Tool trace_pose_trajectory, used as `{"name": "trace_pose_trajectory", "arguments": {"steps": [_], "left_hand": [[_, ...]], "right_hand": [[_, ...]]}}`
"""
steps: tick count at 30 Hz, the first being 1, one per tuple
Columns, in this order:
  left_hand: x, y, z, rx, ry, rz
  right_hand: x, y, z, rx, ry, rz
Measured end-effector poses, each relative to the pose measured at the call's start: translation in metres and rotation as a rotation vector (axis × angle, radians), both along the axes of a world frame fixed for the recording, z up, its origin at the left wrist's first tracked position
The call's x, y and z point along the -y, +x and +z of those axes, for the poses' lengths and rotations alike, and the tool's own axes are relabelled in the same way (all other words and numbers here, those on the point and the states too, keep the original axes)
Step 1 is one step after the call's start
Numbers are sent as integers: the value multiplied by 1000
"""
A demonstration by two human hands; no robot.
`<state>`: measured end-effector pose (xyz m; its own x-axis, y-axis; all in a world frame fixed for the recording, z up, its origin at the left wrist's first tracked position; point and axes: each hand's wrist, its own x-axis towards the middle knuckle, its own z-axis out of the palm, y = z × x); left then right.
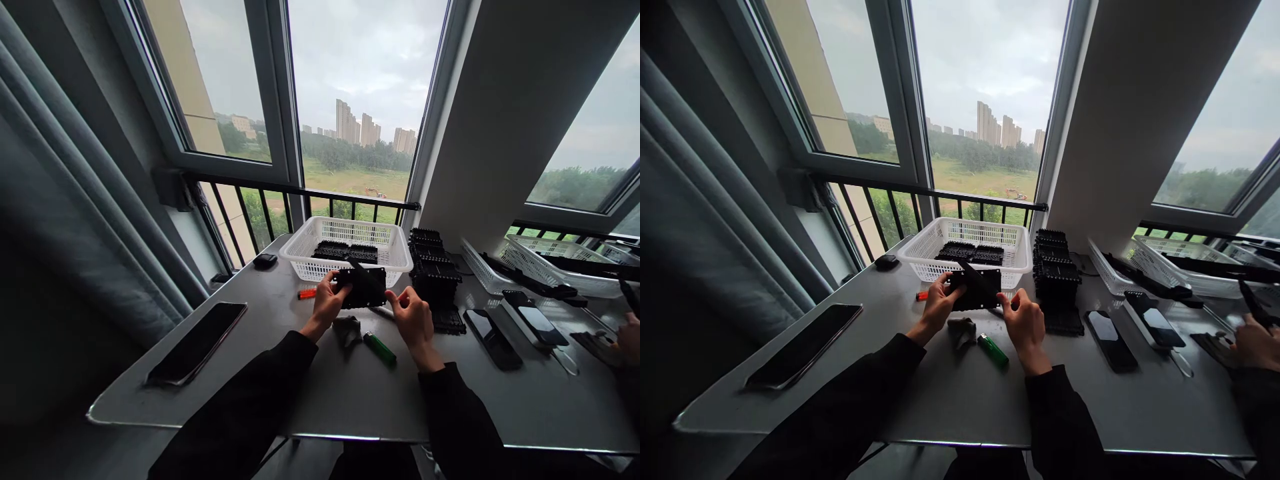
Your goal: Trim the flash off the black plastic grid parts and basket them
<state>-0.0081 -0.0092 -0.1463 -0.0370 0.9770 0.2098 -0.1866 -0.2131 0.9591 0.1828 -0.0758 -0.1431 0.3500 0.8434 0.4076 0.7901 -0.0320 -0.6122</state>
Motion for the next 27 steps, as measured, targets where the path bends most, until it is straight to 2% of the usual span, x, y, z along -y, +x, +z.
{"name": "trace_pose_trajectory", "arguments": {"steps": [4,7,11,15,18,21,24,27], "left_hand": [[0,-1,0,25,-5,-4],[-2,-2,-2,-1,1,22],[-3,-1,-3,-20,13,27],[-1,-1,0,4,15,-10],[-2,-2,1,8,11,2],[-2,-2,0,-10,8,18],[-2,-2,-1,-30,17,25],[-1,-2,0,-48,35,28]], "right_hand": [[-5,10,-8,-13,1,-59],[-4,18,-2,-58,19,-122],[0,8,5,-86,48,-27],[-2,-1,-4,-64,5,33],[-4,6,-7,-70,-5,-39],[-1,10,-1,-75,12,-101],[2,4,2,-66,36,-27],[-1,-1,-5,-33,9,57]]}}
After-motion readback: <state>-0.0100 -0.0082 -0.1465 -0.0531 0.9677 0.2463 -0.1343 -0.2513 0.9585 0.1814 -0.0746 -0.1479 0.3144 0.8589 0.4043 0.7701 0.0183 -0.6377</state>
